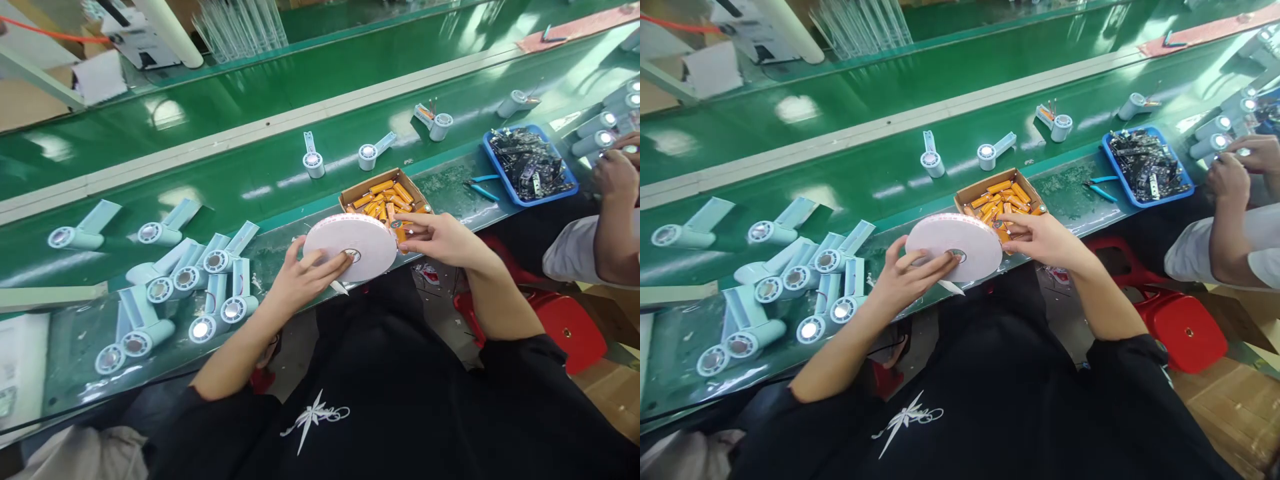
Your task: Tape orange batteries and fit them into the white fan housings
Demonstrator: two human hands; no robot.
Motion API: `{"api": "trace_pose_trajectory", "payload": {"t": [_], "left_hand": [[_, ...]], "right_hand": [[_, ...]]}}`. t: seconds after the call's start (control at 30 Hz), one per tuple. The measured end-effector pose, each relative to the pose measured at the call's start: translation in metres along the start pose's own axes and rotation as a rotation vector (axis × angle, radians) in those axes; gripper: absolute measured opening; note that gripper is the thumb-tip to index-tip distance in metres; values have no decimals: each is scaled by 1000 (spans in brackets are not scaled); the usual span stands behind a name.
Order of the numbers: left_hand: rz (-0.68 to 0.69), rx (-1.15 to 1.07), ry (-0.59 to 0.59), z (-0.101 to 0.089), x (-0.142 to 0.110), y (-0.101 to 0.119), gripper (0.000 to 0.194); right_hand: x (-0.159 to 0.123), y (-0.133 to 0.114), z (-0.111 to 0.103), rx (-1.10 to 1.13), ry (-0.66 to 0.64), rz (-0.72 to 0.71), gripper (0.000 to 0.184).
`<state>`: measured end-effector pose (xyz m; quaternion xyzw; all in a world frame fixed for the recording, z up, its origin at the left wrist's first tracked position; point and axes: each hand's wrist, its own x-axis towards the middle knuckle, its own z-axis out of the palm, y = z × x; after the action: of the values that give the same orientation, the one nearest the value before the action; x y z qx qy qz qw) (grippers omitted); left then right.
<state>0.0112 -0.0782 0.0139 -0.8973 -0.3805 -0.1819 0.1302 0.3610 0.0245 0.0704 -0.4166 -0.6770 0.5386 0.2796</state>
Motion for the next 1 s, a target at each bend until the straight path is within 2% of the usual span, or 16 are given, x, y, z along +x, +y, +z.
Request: {"api": "trace_pose_trajectory", "payload": {"t": [0.07, 0.1, 0.17, 0.27, 0.33, 0.4, 0.43, 0.5, 0.57, 0.67, 0.73, 0.77, 0.8, 0.87, 0.93, 1.0], "left_hand": [[41, 20, -21, -12, 11, -7, 72], [35, 32, -30, -17, 15, -7, 74], [-3, 57, -39, -24, 23, 0, 75], [-38, 60, -38, -26, 30, 26, 65], [-33, 5, -56, -25, 34, 47, 58], [56, -100, -84, -24, 35, 62, 50], [140, -167, -94, -24, 34, 66, 45], [260, -276, -133, -22, 22, 60, 40], [163, -272, -228, -20, -4, 39, 50], [-212, -141, -458, -15, -59, -8, 79], [-326, -163, -643, -15, -85, -36, 89], [-345, -208, -723, -15, -87, -48, 90], [-350, -265, -772, -14, -78, -57, 88], [-342, -376, -754, -6, -28, -70, 72], [-342, -433, -607, 17, 59, -77, 48], [-418, -377, -458, 54, 162, -83, 47]], "right_hand": [[5, -4, -3, 21, -29, 30, 46], [6, -2, 3, 81, 30, 14, 46], [5, 9, 28, 290, 278, -62, 55], [-2, 32, 71, 612, 669, -140, 65], [-5, 39, 76, 699, 726, -131, 62], [-2, 35, 50, 672, 702, -161, 57], [1, 31, 27, 636, 705, -209, 52], [6, 22, -26, 572, 826, -371, 38], [0, 18, -67, 545, 970, -507, 29], [-28, 33, -82, 580, 998, -470, 44], [-49, 53, -72, 605, 950, -362, 58], [-56, 61, -67, 606, 936, -326, 60], [-59, 68, -63, 601, 933, -314, 61], [-48, 72, -62, 579, 928, -331, 60], [-17, 67, -66, 553, 896, -365, 64], [26, 57, -68, 534, 847, -386, 69]]}}
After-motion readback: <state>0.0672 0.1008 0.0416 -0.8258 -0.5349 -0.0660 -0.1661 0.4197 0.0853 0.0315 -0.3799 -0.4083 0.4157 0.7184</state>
